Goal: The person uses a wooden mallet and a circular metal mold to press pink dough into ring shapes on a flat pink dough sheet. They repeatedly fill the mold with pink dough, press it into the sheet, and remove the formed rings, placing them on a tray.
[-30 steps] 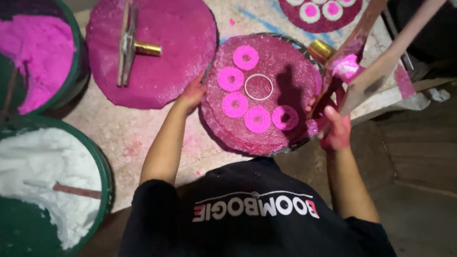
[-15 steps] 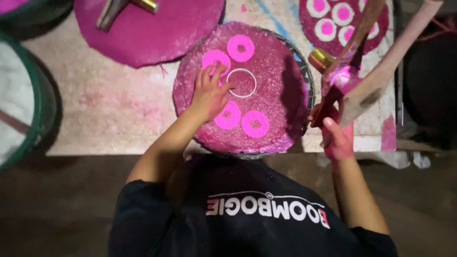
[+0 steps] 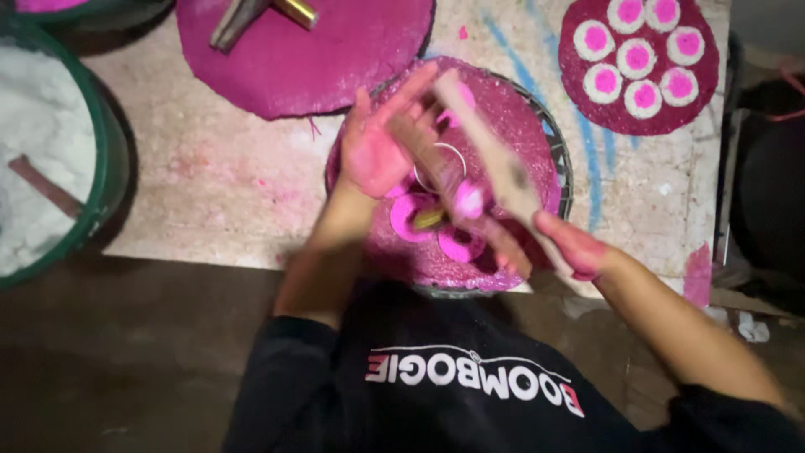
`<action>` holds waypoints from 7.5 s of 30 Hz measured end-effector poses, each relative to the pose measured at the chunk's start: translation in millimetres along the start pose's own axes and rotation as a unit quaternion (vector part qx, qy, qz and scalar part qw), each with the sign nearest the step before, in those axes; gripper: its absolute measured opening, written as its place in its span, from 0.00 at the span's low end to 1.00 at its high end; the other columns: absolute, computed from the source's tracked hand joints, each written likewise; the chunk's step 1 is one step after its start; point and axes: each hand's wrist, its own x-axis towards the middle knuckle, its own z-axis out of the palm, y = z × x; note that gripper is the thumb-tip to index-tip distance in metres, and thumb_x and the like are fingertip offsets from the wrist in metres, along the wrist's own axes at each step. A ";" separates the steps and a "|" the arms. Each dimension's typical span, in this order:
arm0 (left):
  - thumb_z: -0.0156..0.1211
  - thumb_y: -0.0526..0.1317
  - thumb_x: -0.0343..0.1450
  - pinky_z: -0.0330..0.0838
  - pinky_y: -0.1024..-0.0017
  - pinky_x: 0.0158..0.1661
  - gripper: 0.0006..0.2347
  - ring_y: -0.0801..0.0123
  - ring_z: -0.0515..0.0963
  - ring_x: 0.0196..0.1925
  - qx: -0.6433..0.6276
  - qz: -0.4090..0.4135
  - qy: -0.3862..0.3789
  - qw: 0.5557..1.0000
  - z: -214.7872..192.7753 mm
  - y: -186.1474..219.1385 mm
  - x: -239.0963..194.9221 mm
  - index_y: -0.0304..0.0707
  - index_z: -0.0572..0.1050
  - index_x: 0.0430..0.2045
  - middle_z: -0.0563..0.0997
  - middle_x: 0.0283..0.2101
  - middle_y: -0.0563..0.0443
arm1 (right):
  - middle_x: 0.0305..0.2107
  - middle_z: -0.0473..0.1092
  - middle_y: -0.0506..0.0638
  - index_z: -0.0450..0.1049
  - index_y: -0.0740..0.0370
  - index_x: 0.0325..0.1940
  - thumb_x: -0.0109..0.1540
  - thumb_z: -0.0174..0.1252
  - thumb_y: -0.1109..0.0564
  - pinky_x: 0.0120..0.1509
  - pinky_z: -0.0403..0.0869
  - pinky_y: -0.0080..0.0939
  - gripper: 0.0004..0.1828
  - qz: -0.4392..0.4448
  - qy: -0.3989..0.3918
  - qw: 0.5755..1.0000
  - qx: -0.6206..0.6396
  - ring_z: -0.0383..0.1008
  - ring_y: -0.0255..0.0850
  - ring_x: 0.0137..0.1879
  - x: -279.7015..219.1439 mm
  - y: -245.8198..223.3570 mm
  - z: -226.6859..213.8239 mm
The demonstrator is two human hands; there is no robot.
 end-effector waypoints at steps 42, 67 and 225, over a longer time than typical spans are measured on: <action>0.55 0.46 0.72 0.74 0.65 0.57 0.08 0.71 0.75 0.42 -0.177 0.203 -0.075 0.960 -137.4 -35.1 82.1 0.45 0.68 0.36 0.72 0.35 0.58 | 0.24 0.73 0.54 0.76 0.69 0.42 0.67 0.38 0.27 0.39 0.73 0.46 0.41 0.030 0.221 0.872 -0.435 0.74 0.43 0.32 34.5 -141.1 50.5; 0.57 0.46 0.72 0.74 0.59 0.59 0.28 0.59 0.78 0.56 0.484 -0.065 0.153 0.859 -96.0 -32.3 58.4 0.34 0.63 0.66 0.76 0.60 0.47 | 0.26 0.70 0.54 0.73 0.68 0.39 0.68 0.30 0.18 0.38 0.68 0.44 0.50 -0.068 0.289 0.904 -0.308 0.69 0.42 0.32 -51.0 -76.7 -30.3; 0.77 0.55 0.58 0.47 0.42 0.57 0.42 0.38 0.57 0.63 0.846 -0.050 -0.190 0.495 38.8 -117.9 67.9 0.32 0.59 0.60 0.61 0.58 0.26 | 0.27 0.69 0.53 0.72 0.67 0.42 0.63 0.60 0.31 0.35 0.68 0.40 0.32 -0.439 0.398 0.706 -0.387 0.69 0.45 0.31 -105.8 39.8 32.7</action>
